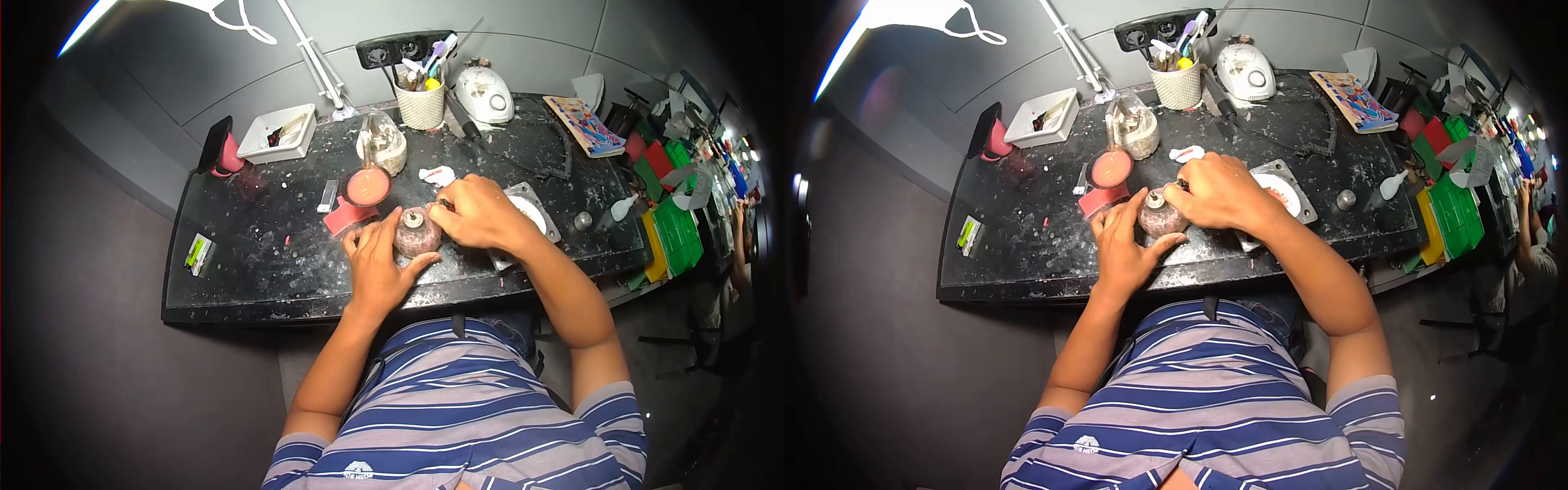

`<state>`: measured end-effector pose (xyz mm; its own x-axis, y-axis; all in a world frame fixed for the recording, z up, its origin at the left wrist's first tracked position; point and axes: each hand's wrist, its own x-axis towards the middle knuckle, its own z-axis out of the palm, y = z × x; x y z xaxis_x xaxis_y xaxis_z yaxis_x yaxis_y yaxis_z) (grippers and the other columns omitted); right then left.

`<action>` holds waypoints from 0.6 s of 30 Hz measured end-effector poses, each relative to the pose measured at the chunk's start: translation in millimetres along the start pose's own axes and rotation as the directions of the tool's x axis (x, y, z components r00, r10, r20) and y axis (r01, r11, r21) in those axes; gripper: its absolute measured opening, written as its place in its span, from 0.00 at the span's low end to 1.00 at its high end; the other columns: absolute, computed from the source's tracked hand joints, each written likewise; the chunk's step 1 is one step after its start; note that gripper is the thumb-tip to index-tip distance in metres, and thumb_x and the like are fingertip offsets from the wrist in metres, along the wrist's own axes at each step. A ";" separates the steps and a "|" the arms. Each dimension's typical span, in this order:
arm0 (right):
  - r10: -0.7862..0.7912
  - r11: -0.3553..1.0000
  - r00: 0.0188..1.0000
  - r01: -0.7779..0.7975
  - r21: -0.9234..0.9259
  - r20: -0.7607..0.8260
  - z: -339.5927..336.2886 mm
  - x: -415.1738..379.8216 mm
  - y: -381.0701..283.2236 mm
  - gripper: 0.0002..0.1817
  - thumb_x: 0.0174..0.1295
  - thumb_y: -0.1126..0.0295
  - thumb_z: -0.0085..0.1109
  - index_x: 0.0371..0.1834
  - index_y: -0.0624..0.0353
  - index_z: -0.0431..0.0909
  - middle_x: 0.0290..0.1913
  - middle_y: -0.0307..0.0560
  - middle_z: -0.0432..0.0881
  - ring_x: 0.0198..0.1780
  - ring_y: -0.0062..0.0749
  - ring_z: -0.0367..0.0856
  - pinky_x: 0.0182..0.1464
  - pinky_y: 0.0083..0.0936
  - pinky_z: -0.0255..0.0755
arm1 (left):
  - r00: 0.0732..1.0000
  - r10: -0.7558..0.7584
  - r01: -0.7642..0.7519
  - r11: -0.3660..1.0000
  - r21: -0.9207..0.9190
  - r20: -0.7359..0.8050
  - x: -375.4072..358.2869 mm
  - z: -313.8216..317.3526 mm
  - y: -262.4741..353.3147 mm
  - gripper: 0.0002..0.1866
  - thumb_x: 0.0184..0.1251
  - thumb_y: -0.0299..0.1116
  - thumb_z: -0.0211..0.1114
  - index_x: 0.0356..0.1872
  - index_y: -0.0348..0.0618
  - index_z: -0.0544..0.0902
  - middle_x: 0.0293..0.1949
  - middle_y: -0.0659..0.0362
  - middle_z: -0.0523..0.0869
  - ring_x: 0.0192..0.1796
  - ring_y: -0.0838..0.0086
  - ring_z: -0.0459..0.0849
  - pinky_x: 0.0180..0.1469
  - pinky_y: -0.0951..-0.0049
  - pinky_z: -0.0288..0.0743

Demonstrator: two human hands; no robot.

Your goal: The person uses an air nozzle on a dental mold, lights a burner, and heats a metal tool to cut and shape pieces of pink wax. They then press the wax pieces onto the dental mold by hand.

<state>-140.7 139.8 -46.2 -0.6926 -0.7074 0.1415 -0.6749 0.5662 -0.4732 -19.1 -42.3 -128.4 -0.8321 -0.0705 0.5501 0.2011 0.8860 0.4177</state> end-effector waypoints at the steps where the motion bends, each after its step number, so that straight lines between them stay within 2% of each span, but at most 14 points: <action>1: -0.008 0.998 0.997 0.013 0.065 -0.081 10.5 1.7 4.6 0.27 0.71 0.52 0.55 0.28 0.67 0.88 0.32 0.73 0.86 0.39 0.71 0.87 0.47 0.57 0.81 | 0.999 -0.007 0.006 1.000 -0.014 -0.031 -0.8 2.6 -0.9 0.51 0.49 0.60 0.88 0.70 0.38 0.81 0.55 0.46 0.90 0.61 0.55 0.85 0.73 0.50 0.62; 2: -0.010 0.991 0.987 0.031 0.130 -0.160 18.2 3.2 8.3 0.27 0.72 0.53 0.53 0.28 0.67 0.88 0.34 0.74 0.86 0.42 0.73 0.88 0.51 0.58 0.82 | 0.999 -0.011 0.010 1.000 -0.014 -0.033 -1.2 3.6 -2.0 0.51 0.49 0.60 0.88 0.70 0.38 0.81 0.55 0.46 0.90 0.61 0.55 0.85 0.73 0.50 0.62; 7: -0.020 0.990 0.990 0.039 0.134 -0.141 20.5 4.9 -0.5 0.28 0.72 0.54 0.52 0.27 0.69 0.87 0.34 0.75 0.86 0.42 0.73 0.87 0.53 0.58 0.81 | 0.999 -0.035 0.034 0.999 -0.032 -0.037 -2.8 4.2 -3.4 0.51 0.48 0.59 0.89 0.70 0.37 0.81 0.57 0.47 0.90 0.62 0.55 0.85 0.72 0.52 0.63; 9: 0.078 0.991 0.997 -0.075 0.107 -0.019 10.4 4.7 -10.2 0.28 0.73 0.55 0.52 0.26 0.71 0.86 0.34 0.75 0.85 0.41 0.73 0.87 0.53 0.58 0.81 | 0.999 -0.041 0.040 0.998 -0.038 -0.033 -2.4 3.4 -2.6 0.51 0.47 0.59 0.89 0.70 0.37 0.81 0.58 0.47 0.89 0.62 0.55 0.85 0.72 0.52 0.63; 10: 0.077 0.992 0.997 -0.075 0.106 -0.019 11.6 4.9 -8.4 0.28 0.73 0.55 0.52 0.26 0.71 0.86 0.34 0.75 0.85 0.41 0.73 0.87 0.53 0.58 0.81 | 0.998 -0.049 0.048 0.998 -0.043 -0.027 -2.6 3.3 -2.0 0.51 0.47 0.59 0.89 0.69 0.37 0.81 0.58 0.47 0.89 0.62 0.55 0.84 0.73 0.52 0.63; 12: 0.036 0.994 0.998 -0.030 0.109 -0.053 17.9 5.8 -1.5 0.26 0.74 0.56 0.50 0.30 0.70 0.85 0.33 0.74 0.84 0.39 0.73 0.84 0.49 0.60 0.75 | 0.998 -0.057 0.055 0.998 -0.044 -0.023 -2.9 3.6 -2.2 0.51 0.47 0.59 0.89 0.69 0.36 0.81 0.58 0.47 0.89 0.62 0.55 0.84 0.73 0.52 0.63; 16: -0.009 0.984 0.988 0.036 0.176 -0.154 21.0 7.2 -1.7 0.29 0.74 0.54 0.52 0.25 0.72 0.85 0.32 0.76 0.84 0.40 0.73 0.87 0.51 0.56 0.80 | 0.998 -0.065 0.065 0.997 -0.053 -0.017 -2.8 2.8 -1.9 0.51 0.47 0.59 0.89 0.69 0.36 0.81 0.59 0.46 0.89 0.62 0.54 0.84 0.73 0.52 0.62; 18: 0.110 0.976 0.994 -0.110 0.186 0.010 10.0 6.2 -10.5 0.28 0.74 0.55 0.52 0.27 0.72 0.85 0.32 0.76 0.84 0.40 0.72 0.87 0.51 0.56 0.80 | 0.997 -0.070 0.070 0.996 -0.055 -0.012 -3.0 2.6 -1.7 0.51 0.47 0.59 0.89 0.70 0.36 0.81 0.59 0.46 0.89 0.62 0.54 0.84 0.73 0.51 0.62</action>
<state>-135.3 125.2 -49.0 -0.7603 -0.6447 0.0800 -0.5352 0.5518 -0.6396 -18.3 -42.4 -132.6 -0.8379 -0.1383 0.5280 0.1708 0.8523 0.4943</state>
